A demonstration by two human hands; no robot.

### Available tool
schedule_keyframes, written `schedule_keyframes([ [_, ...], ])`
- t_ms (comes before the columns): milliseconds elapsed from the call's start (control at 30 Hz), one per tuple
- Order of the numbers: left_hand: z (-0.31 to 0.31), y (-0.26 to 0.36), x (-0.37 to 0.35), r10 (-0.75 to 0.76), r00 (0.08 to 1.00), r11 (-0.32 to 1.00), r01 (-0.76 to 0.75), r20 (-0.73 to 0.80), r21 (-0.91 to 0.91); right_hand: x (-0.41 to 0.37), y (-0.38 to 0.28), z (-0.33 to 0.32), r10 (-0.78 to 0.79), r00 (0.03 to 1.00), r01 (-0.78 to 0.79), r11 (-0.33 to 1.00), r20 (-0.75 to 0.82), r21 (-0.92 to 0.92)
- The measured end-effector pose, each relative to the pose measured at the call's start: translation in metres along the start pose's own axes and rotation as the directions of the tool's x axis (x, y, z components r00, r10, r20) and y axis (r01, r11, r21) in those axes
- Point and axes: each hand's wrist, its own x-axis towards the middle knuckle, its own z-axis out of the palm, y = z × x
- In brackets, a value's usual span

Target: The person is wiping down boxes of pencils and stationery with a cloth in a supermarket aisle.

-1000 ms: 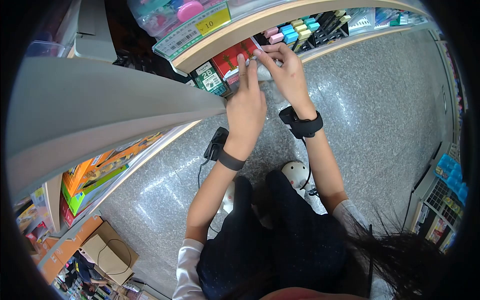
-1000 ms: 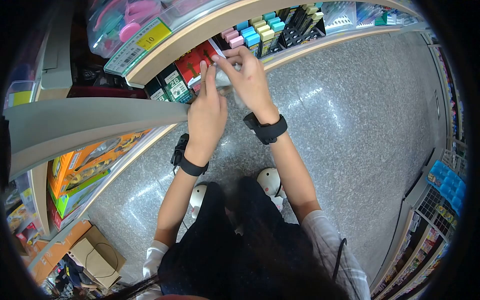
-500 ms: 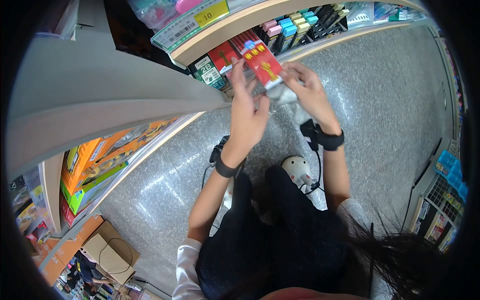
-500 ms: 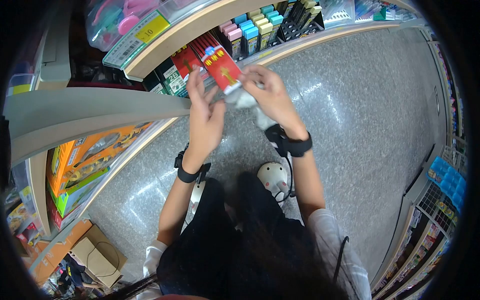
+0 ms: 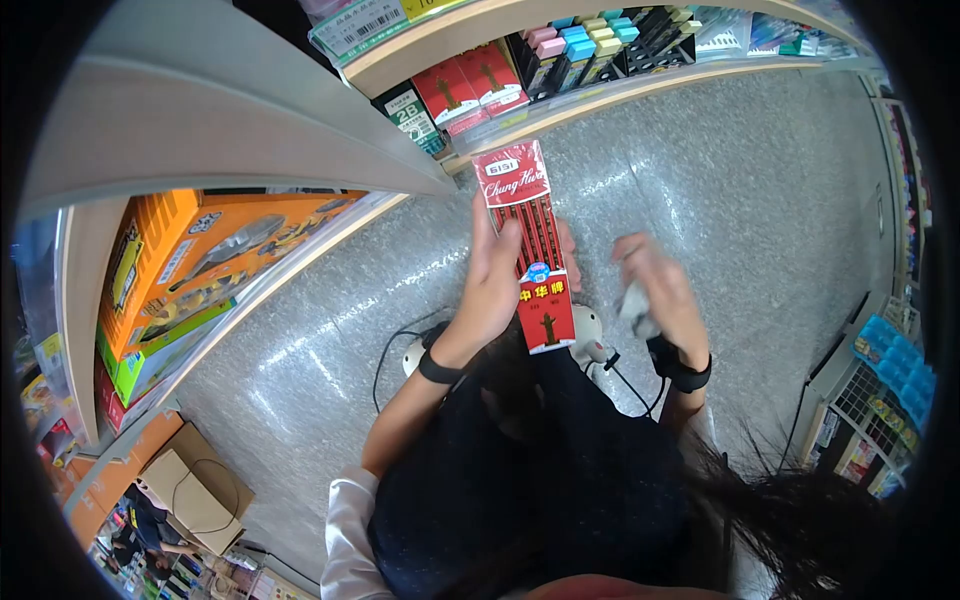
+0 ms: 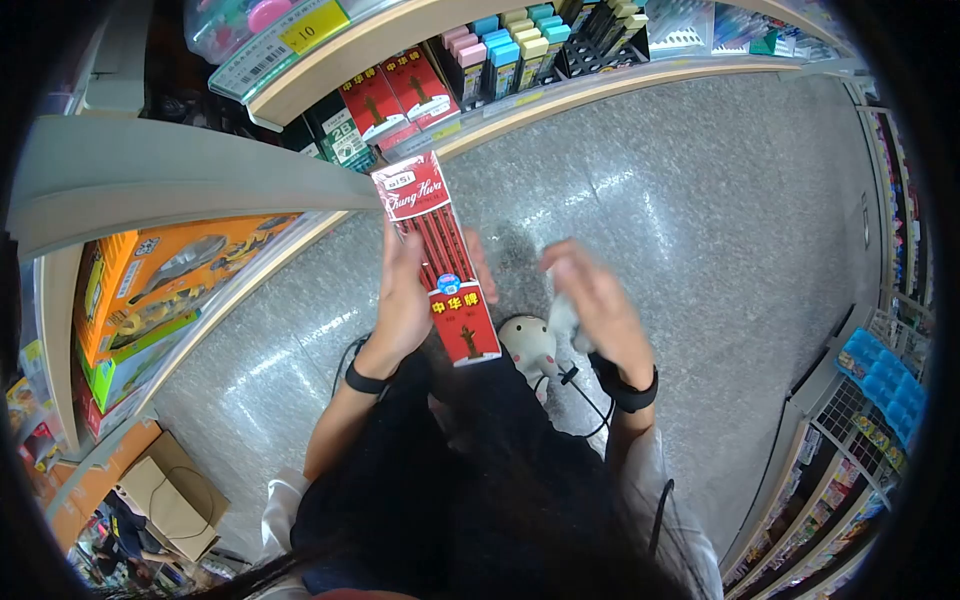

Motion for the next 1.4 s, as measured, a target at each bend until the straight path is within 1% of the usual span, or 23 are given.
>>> schedule_keyframes([
  [33, 0.000, 0.002, -0.006, -0.022, 0.999, 0.995, 0.024, 0.025, -0.099, -0.001, -0.007, -0.002, 0.006, 1.000, -0.006, 1.000, 0.006, -0.005],
  [100, 0.001, 0.012, -0.018, -0.093, 0.996, 0.990, 0.093, 0.004, -0.102, -0.001, -0.030, -0.005, -0.171, 0.938, 0.251, 0.936, -0.302, 0.248],
  [133, 0.002, 0.016, -0.024, -0.102, 0.995, 0.991, 0.102, 0.003, -0.090, 0.002, -0.038, -0.001, -0.169, 0.941, 0.244, 0.939, -0.292, 0.243],
  [167, 0.001, 0.018, -0.030, -0.110, 0.994, 0.991, 0.110, 0.002, -0.080, 0.007, -0.045, 0.005, -0.349, 0.880, 0.387, 0.920, -0.322, 0.062],
  [233, -0.008, 0.016, -0.040, -0.068, 0.995, 0.983, 0.079, 0.071, -0.163, 0.019, -0.064, 0.020, -0.641, 0.715, 0.592, 0.767, -0.279, -0.248],
  [267, -0.009, 0.017, -0.044, -0.089, 0.992, 0.991, 0.097, 0.087, -0.094, 0.023, -0.076, 0.031, -0.716, 0.651, 0.639, 0.695, -0.250, -0.329],
  [400, -0.009, 0.031, -0.057, -0.183, 0.980, 0.982, 0.185, 0.079, -0.024, 0.051, -0.099, 0.066, -0.892, 0.446, 0.814, 0.369, 0.077, -0.448],
  [433, -0.012, 0.032, -0.059, -0.200, 0.971, 0.977, 0.208, 0.127, -0.050, 0.055, -0.098, 0.074, -0.891, 0.448, 0.815, 0.371, 0.077, -0.444],
  [500, -0.013, 0.038, -0.063, -0.184, 0.981, 0.981, 0.187, 0.059, -0.047, 0.061, -0.090, 0.088, -0.880, 0.470, 0.836, 0.419, 0.069, -0.354],
  [567, -0.026, 0.046, -0.070, -0.347, 0.938, 0.938, 0.347, 0.007, -0.021, 0.055, -0.083, 0.095, -0.869, 0.485, 0.842, 0.435, 0.097, -0.318],
  [600, -0.025, 0.047, -0.071, -0.341, 0.940, 0.940, 0.341, 0.002, -0.029, 0.051, -0.077, 0.104, -0.879, 0.465, 0.866, 0.429, 0.103, -0.256],
  [700, -0.019, 0.052, -0.079, -0.241, 0.931, 0.903, 0.319, -0.274, 0.287, 0.040, -0.068, 0.109, -0.896, 0.427, 0.893, 0.398, 0.118, -0.208],
  [733, -0.022, 0.051, -0.082, -0.346, 0.920, 0.938, 0.346, -0.182, -0.033, 0.040, -0.070, 0.103, -0.891, 0.427, 0.892, 0.387, 0.154, -0.236],
  [767, -0.024, 0.048, -0.079, -0.345, 0.920, 0.938, 0.344, -0.185, -0.039, 0.041, -0.073, 0.097, -0.883, 0.428, 0.889, 0.375, 0.190, -0.262],
  [833, -0.031, 0.045, -0.069, -0.429, 0.900, 0.877, 0.436, 0.080, -0.204, 0.054, -0.082, 0.085, -0.897, 0.421, 0.861, 0.350, 0.132, -0.369],
  [967, -0.038, 0.038, -0.072, -0.329, 0.930, 0.844, 0.368, 0.165, -0.390, 0.047, -0.083, 0.090, -0.864, 0.501, 0.817, 0.454, 0.049, -0.355],
  [1033, -0.039, 0.043, -0.075, -0.396, 0.916, 0.860, 0.395, 0.065, -0.324, 0.034, -0.073, 0.093, -0.846, 0.527, 0.827, 0.487, 0.085, -0.281],
  [1100, -0.030, 0.049, -0.072, -0.300, 0.941, 0.954, 0.300, -0.159, -0.019, 0.030, -0.066, 0.093, -0.861, 0.471, 0.877, 0.432, 0.191, -0.212],
  [1167, -0.033, 0.043, -0.073, -0.355, 0.928, 0.932, 0.342, -0.111, -0.118, 0.042, -0.070, 0.082, -0.865, 0.482, 0.845, 0.415, 0.143, -0.339],
  [1233, -0.035, 0.037, -0.065, -0.179, 0.966, 0.950, 0.218, 0.186, -0.223, 0.052, -0.071, 0.081, -0.867, 0.490, 0.822, 0.426, 0.090, -0.377],
  [1300, -0.029, 0.040, -0.069, -0.214, 0.971, 0.940, 0.235, 0.110, -0.246, 0.052, -0.074, 0.093, -0.796, 0.584, 0.746, 0.603, -0.160, -0.282],
  [1333, -0.030, 0.041, -0.071, -0.267, 0.963, 0.933, 0.268, 0.040, -0.239, 0.043, -0.072, 0.099, -0.814, 0.568, 0.746, 0.572, -0.123, -0.342],
  [1400, -0.034, 0.041, -0.077, -0.301, 0.951, 0.923, 0.271, -0.074, -0.274, 0.028, -0.067, 0.104, -0.843, 0.538, 0.817, 0.513, 0.027, -0.263],
])
